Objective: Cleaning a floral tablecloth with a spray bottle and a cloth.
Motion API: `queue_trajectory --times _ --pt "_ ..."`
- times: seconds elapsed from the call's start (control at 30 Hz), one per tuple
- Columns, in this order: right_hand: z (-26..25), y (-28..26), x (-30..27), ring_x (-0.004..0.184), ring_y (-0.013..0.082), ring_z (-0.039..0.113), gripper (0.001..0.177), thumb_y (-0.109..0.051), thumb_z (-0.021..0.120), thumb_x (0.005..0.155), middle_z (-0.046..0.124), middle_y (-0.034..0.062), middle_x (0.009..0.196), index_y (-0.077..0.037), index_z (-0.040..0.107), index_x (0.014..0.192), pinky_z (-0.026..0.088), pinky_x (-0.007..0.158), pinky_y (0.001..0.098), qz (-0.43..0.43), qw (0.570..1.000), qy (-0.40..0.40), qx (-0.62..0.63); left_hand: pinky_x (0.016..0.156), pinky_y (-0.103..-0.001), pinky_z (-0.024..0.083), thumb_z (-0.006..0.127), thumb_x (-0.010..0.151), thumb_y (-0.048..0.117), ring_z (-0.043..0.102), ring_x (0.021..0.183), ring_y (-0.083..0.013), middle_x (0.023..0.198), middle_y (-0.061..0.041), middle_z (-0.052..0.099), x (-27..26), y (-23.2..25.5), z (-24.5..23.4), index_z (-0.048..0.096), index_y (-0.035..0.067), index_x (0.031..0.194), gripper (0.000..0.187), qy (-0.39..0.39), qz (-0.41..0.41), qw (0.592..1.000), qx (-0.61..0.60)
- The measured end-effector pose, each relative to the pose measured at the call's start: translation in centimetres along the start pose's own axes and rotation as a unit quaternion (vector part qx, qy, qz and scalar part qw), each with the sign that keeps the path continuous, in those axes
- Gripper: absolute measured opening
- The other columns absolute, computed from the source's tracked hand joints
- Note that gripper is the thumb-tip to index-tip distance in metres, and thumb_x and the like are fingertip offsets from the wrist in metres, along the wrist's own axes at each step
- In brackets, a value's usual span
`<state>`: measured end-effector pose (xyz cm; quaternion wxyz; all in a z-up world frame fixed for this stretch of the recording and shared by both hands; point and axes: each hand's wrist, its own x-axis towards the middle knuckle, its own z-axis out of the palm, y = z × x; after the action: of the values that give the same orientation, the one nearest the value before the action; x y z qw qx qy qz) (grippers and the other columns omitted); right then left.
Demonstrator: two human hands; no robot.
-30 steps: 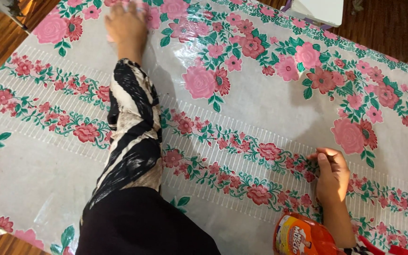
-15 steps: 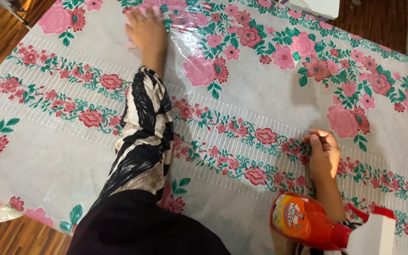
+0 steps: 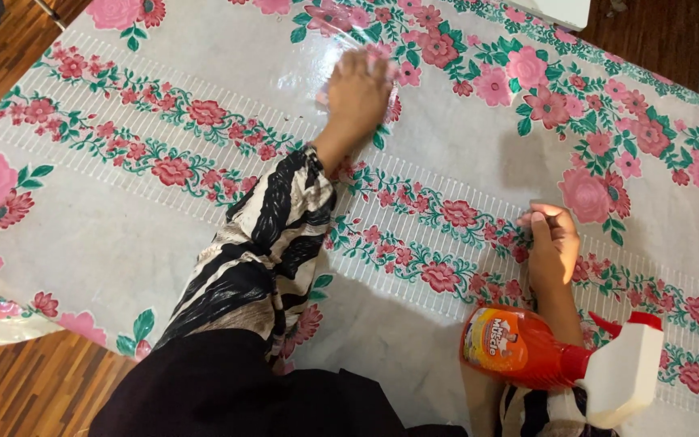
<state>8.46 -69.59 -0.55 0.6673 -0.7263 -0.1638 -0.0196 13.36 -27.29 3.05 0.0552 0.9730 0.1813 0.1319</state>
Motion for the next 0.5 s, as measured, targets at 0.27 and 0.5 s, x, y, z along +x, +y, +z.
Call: queue_trajectory --times 0.27,0.5 --pt "-0.3 -0.2 -0.1 0.097 0.0134 0.064 0.016 -0.003 0.054 0.110 0.067 0.0052 0.102 -0.001 0.062 0.124 0.051 0.095 0.0290 -0.003 1.000 -0.005 0.008 0.113 -0.055 0.037 0.042 0.100 0.045 0.042 0.143 -0.0393 0.156 -0.021 0.046 -4.6 -2.9 -1.3 0.049 0.020 0.151 0.058 0.038 0.249 0.962 -0.103" --pt "-0.7 0.6 0.0 0.096 0.0148 0.066 0.014 -0.004 0.053 0.110 0.067 0.0061 0.103 -0.002 0.061 0.122 0.053 0.093 0.0300 0.017 1.000 0.007 0.013 0.100 -0.049 0.048 0.053 0.107 0.057 0.063 0.116 -0.0377 0.129 -0.020 0.065 -3.6 -11.0 -5.2 0.065 0.005 0.123 0.056 0.066 0.110 0.978 -0.165"
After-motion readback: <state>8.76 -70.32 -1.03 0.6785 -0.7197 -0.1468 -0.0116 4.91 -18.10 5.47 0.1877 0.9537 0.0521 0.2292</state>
